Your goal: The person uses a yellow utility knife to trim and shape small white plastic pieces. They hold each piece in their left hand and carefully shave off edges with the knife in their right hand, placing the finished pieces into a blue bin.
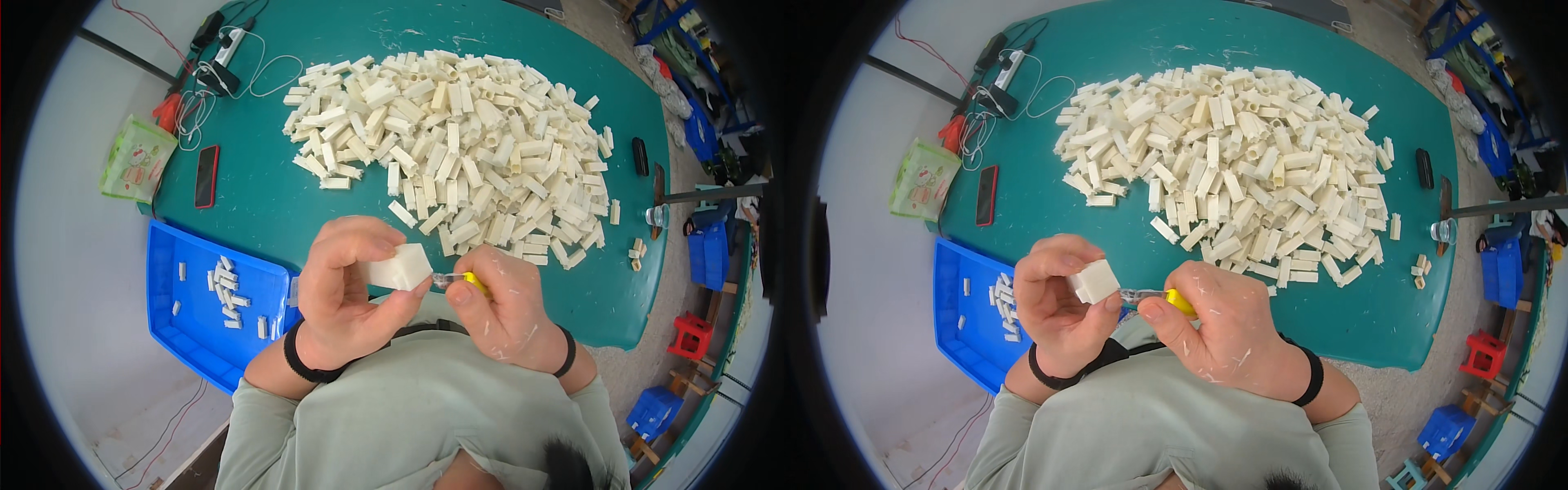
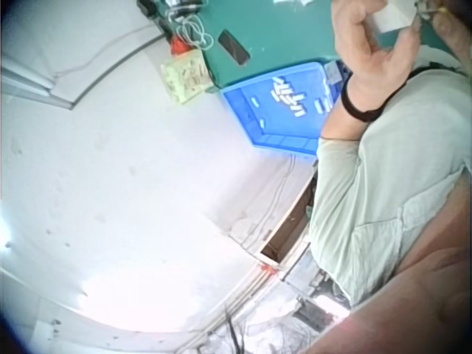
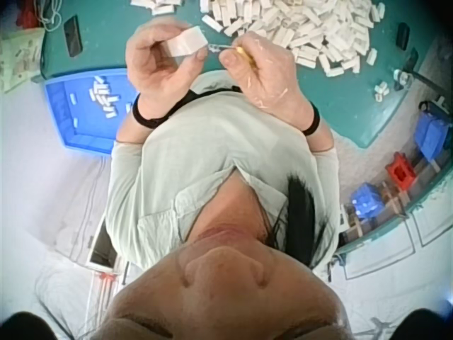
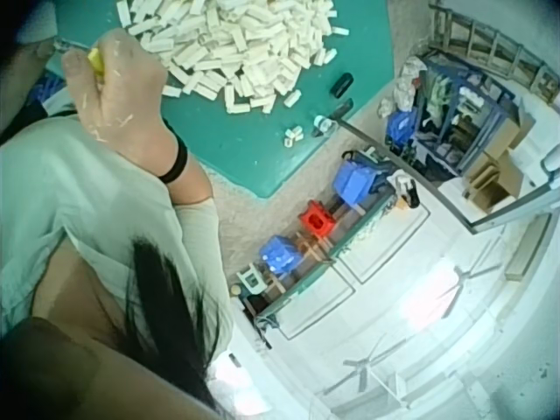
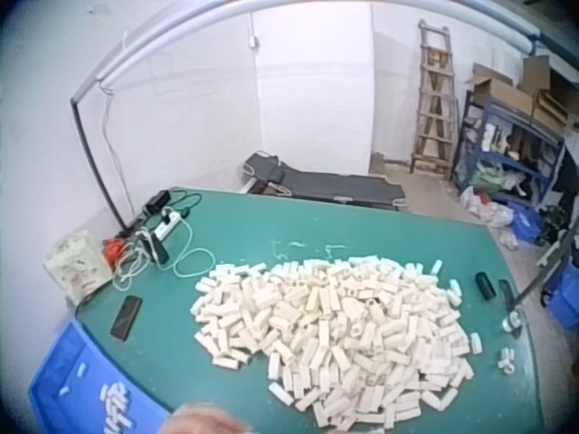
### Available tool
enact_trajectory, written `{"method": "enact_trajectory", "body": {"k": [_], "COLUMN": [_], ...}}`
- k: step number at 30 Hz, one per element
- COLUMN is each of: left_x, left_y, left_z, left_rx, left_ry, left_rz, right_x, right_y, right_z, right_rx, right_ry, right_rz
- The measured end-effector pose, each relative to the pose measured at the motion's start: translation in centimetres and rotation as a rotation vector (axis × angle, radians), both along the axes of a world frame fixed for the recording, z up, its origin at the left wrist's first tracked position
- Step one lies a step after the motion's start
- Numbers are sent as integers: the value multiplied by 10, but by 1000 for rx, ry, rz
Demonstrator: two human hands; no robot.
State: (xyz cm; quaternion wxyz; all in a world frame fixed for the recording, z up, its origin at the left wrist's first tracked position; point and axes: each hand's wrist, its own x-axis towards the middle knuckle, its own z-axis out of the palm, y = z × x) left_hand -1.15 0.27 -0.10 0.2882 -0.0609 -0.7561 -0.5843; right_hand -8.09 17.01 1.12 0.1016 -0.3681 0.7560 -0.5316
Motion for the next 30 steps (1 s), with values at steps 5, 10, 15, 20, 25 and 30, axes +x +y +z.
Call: {"method": "enact_trajectory", "body": {"k": [5, 10, 15, 20, 25, 30], "left_x": [2, 3, 3, 5, 5, 6], "left_y": [-2, -1, -2, -2, -1, 7], "left_z": [0, 1, 2, 3, 3, 14], "left_rx": [-63, -46, -24, 27, 54, -30], "left_ry": [-15, -25, -23, -37, -46, -105], "left_rz": [-9, -13, -82, -125, -117, -365], "right_x": [1, 0, -2, -3, -4, -12], "right_y": [0, 0, 1, 1, 2, 1], "right_z": [0, 1, -1, -1, -3, -3], "right_rx": [7, 0, -3, -18, -15, 70], "right_ry": [-6, 18, 59, 87, 119, -49], "right_rz": [-6, -1, 8, 6, -8, -121]}}
